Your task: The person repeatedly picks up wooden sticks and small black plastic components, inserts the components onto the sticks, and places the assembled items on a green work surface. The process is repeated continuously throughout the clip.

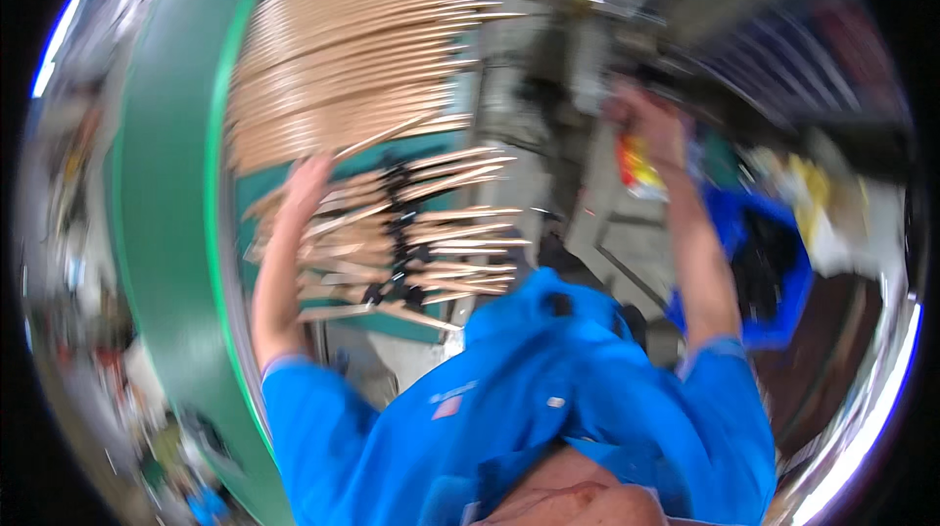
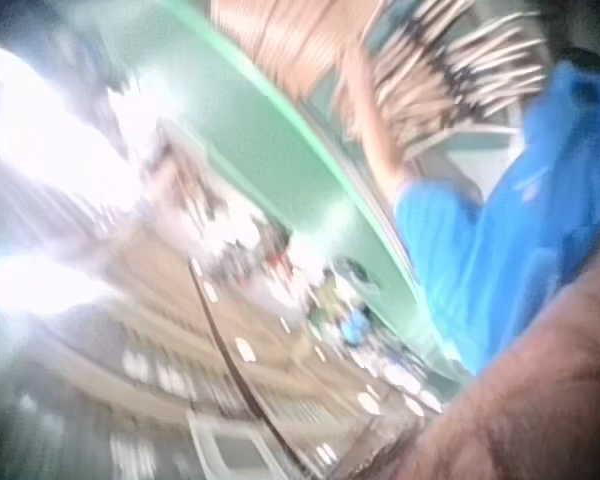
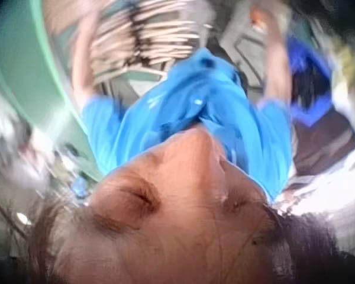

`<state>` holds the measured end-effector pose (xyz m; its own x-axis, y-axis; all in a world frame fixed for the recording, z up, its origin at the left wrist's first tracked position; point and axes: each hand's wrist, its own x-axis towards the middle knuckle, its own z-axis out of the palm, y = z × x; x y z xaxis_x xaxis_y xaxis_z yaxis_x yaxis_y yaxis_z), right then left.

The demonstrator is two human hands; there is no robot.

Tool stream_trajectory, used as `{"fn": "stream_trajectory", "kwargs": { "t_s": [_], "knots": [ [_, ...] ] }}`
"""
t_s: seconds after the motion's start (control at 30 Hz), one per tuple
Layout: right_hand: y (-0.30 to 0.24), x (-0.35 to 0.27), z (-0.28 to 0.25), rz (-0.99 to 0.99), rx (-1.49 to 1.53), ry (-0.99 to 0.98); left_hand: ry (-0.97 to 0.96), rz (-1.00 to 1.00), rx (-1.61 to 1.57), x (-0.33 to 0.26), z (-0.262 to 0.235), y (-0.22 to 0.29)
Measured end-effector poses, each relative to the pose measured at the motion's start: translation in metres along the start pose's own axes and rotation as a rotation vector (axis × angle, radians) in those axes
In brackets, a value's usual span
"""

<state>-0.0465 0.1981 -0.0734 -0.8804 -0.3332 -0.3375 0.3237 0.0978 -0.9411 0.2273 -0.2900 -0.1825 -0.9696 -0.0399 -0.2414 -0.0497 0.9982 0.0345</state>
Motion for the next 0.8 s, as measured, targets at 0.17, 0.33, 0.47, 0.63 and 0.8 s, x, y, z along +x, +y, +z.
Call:
{"fn": "stream_trajectory", "kwargs": {
  "t_s": [0.17, 0.33, 0.47, 0.63, 0.8],
  "knots": [
    [0.011, 0.017, 0.042, -0.338, 0.399, 0.092, 0.208, 0.254, -0.016, -0.012, -0.085, 0.097],
    [-0.01, -0.037, -0.027, -0.225, 0.393, -0.166, 0.184, 0.288, -0.255, -0.013, -0.119, 0.239],
    [0.059, -0.093, -0.208, -0.282, -0.101, 0.416, 0.146, 0.171, -0.465, -0.038, -0.117, 0.302],
    [0.162, -0.143, -0.391, 0.179, -1.14, 0.788, 0.151, 0.122, -0.538, -0.032, -0.123, 0.345],
    [0.176, -0.114, -0.394, 0.598, -1.351, 0.308, 0.139, 0.174, -0.527, -0.013, -0.137, 0.374]
  ]
}}
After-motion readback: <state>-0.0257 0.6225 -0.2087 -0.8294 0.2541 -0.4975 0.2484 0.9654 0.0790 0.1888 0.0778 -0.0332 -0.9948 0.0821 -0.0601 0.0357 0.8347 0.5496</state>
